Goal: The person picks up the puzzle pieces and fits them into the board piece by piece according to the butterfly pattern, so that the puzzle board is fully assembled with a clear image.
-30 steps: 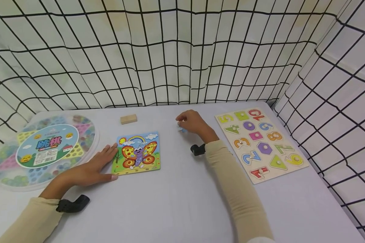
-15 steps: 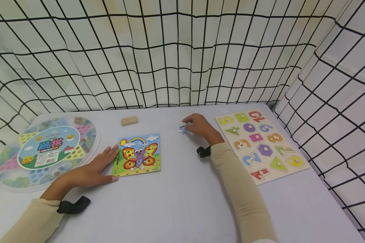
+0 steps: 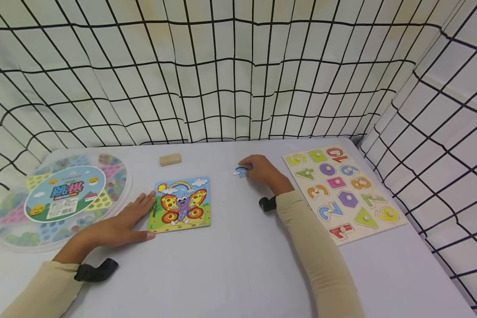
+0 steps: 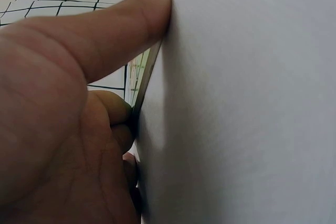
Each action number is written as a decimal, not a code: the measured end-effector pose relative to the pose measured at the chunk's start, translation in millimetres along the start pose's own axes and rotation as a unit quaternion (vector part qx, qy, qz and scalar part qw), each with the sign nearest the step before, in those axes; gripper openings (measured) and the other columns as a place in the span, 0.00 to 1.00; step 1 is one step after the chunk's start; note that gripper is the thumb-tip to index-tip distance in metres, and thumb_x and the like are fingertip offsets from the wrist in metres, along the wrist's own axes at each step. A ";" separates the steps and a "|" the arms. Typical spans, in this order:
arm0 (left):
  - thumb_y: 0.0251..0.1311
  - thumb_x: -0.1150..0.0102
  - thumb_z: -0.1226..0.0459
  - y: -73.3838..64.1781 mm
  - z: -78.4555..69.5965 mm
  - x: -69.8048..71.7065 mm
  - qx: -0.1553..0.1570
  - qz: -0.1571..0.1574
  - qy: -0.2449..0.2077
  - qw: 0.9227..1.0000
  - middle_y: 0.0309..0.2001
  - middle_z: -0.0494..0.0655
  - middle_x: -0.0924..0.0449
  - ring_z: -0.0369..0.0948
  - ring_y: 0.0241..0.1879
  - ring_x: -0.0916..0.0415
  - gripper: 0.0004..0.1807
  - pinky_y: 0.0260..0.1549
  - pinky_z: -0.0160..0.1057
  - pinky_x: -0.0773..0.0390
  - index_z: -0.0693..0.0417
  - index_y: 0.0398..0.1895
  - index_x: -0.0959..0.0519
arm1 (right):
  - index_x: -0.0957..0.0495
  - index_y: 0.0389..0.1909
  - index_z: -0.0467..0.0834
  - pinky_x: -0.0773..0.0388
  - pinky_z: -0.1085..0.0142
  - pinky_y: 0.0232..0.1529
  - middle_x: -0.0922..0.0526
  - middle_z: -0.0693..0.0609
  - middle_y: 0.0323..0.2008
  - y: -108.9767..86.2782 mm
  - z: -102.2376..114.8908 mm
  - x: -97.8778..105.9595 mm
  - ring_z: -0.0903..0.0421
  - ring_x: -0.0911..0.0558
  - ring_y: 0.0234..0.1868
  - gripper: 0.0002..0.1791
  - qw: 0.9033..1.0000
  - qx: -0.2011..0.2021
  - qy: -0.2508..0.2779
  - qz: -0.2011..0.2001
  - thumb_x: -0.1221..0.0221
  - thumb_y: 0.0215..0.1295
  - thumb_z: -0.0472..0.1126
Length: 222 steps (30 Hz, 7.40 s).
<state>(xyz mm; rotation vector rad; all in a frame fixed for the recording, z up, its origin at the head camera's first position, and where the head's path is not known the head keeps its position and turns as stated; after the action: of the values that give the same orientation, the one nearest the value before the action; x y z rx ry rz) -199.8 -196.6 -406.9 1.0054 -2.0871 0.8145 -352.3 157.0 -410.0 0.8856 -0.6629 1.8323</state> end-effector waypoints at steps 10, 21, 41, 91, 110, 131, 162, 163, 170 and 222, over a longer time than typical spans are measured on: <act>0.58 0.37 0.46 2.9 -0.4 0.5 -0.006 0.005 0.005 1.000 0.77 0.57 0.69 0.60 0.73 0.76 0.55 0.66 0.65 0.67 0.65 0.76 0.56 | 0.21 0.56 0.37 0.29 0.56 0.56 0.22 0.44 0.49 -4.2 3.5 2.9 0.49 0.25 0.51 0.19 1.000 0.008 -0.020 -0.013 0.40 0.63 0.29; 0.59 0.37 0.46 1.9 0.8 0.8 0.001 0.003 0.009 1.000 0.77 0.57 0.69 0.60 0.73 0.76 0.54 0.66 0.66 0.67 0.65 0.76 0.56 | 0.20 0.55 0.38 0.29 0.57 0.52 0.26 0.43 0.47 -2.8 5.8 6.0 0.49 0.28 0.46 0.18 0.999 0.005 -0.026 -0.025 0.41 0.63 0.29; 0.58 0.36 0.47 1.1 1.9 -1.0 0.002 -0.001 0.005 1.000 0.77 0.60 0.69 0.61 0.73 0.75 0.55 0.66 0.65 0.67 0.66 0.76 0.56 | 0.20 0.56 0.39 0.26 0.58 0.52 0.19 0.43 0.52 -0.5 15.4 10.1 0.50 0.23 0.49 0.18 0.998 0.031 0.036 -0.046 0.45 0.67 0.28; 0.60 0.38 0.47 1.9 0.8 -2.3 -0.012 0.004 -0.003 1.000 0.77 0.61 0.71 0.61 0.73 0.77 0.54 0.65 0.67 0.69 0.68 0.75 0.57 | 0.18 0.52 0.43 0.23 0.71 0.43 0.17 0.53 0.45 16.9 133.9 -53.9 0.57 0.20 0.45 0.14 0.993 0.097 0.048 0.057 0.42 0.67 0.33; 0.60 0.38 0.47 1.2 3.6 -1.4 -0.001 0.014 0.001 1.000 0.77 0.60 0.72 0.60 0.73 0.78 0.54 0.66 0.64 0.70 0.68 0.75 0.58 | 0.17 0.49 0.42 0.24 0.73 0.44 0.16 0.53 0.44 20.8 154.4 -80.0 0.60 0.21 0.43 0.12 0.991 0.112 0.033 0.064 0.43 0.68 0.33; 0.60 0.39 0.47 1.5 2.4 0.4 -0.006 0.013 0.004 1.000 0.77 0.60 0.72 0.60 0.73 0.78 0.55 0.66 0.64 0.70 0.68 0.75 0.58 | 0.16 0.49 0.43 0.25 0.72 0.46 0.20 0.54 0.44 24.1 144.9 -84.8 0.60 0.23 0.45 0.12 0.996 0.072 0.033 0.043 0.43 0.69 0.34; 0.61 0.38 0.50 1.8 -2.1 -0.4 -0.012 0.011 -0.010 1.000 0.77 0.62 0.71 0.60 0.73 0.78 0.54 0.66 0.64 0.70 0.69 0.75 0.58 | 0.19 0.56 0.46 0.29 0.68 0.48 0.24 0.51 0.46 21.4 151.6 -88.7 0.57 0.29 0.48 0.17 0.994 0.054 -0.069 0.071 0.39 0.67 0.38; 0.60 0.37 0.50 1.8 -2.8 -0.2 -0.013 0.011 -0.011 1.000 0.76 0.62 0.71 0.60 0.73 0.78 0.54 0.66 0.64 0.70 0.69 0.75 0.58 | 0.19 0.56 0.46 0.29 0.68 0.48 0.24 0.51 0.47 20.8 151.7 -88.4 0.57 0.29 0.48 0.17 0.994 0.052 -0.069 0.071 0.39 0.67 0.39; 0.60 0.37 0.50 1.9 -3.2 -0.2 -0.011 0.012 -0.010 1.000 0.77 0.62 0.71 0.60 0.73 0.78 0.54 0.66 0.64 0.70 0.69 0.75 0.58 | 0.18 0.54 0.47 0.29 0.69 0.47 0.24 0.52 0.46 20.1 150.5 -88.4 0.58 0.29 0.47 0.15 0.994 0.048 -0.063 0.072 0.39 0.67 0.39; 0.60 0.37 0.48 2.3 3.8 -1.7 -0.012 0.007 -0.004 1.000 0.77 0.61 0.71 0.61 0.73 0.79 0.55 0.66 0.64 0.70 0.68 0.75 0.58 | 0.21 0.58 0.41 0.28 0.66 0.52 0.17 0.52 0.47 18.1 122.4 -60.9 0.59 0.24 0.50 0.16 0.992 0.088 0.023 0.085 0.51 0.75 0.36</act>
<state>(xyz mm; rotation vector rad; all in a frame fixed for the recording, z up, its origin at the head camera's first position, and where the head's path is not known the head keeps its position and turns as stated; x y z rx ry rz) -202.1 -197.7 -411.0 0.9835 -2.1078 0.7924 -317.3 25.4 -388.0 0.9211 -0.5680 2.0835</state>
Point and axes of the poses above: each hand's wrist, its own y-axis towards the middle knuckle, its own x-axis out of the back of the hand, z = x × y, the point moved 4 cm from there along y, towards the middle knuckle
